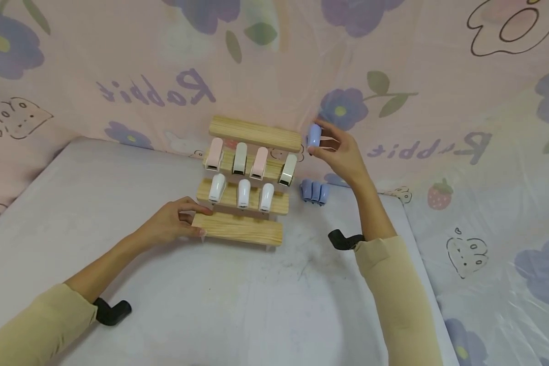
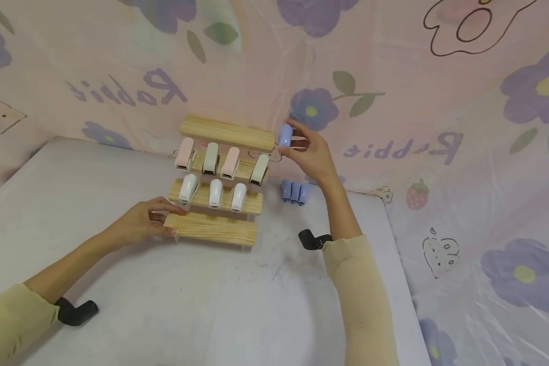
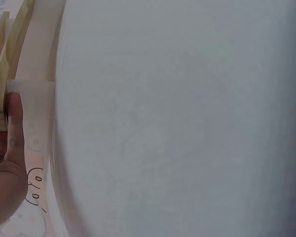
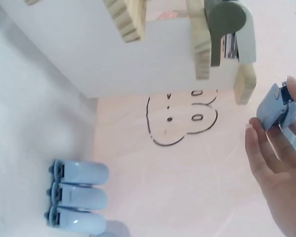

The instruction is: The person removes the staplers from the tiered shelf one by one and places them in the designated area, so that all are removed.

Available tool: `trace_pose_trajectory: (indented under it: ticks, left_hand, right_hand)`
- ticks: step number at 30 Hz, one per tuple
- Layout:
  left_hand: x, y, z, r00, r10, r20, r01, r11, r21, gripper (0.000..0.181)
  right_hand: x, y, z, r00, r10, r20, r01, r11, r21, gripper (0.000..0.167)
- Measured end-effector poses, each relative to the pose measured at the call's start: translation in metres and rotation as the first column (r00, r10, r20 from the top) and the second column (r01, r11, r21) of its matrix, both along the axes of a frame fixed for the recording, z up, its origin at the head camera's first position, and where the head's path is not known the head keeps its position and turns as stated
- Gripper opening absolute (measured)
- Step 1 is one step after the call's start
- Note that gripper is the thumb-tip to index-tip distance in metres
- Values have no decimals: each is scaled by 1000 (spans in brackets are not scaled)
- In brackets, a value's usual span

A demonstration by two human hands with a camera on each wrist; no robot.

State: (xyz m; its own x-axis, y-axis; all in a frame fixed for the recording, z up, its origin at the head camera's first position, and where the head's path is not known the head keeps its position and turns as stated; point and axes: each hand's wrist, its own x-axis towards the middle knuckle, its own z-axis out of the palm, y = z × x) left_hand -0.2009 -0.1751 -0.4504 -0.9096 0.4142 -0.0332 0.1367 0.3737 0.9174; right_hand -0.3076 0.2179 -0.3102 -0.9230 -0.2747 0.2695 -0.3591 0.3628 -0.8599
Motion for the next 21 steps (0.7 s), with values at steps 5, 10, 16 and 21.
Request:
trace_pose_trajectory:
  ticks: [5,10,16,21]
  left_hand:
    - [-1,-1,-1,1000,-12,1,12,1000,7,48]
    - [-1,-1,-3,1000,-16,-11,16,1000,-1,49]
    - [1,-1,-4,1000,-8,-30,8,1000,-13,47]
    - [1,0,-1,1000,-1,-23,1,1000,-16,46]
  right_hand:
    - [3,13,-10,1000,-15,-7,15,1000,20,65]
    - [6,26,-23,999,-39,20,38,999,29,67]
    - [15,36,-29,991,-72,114,65,996,63,69]
    - [27,38,-26,983,-94,155,79,992,97,68]
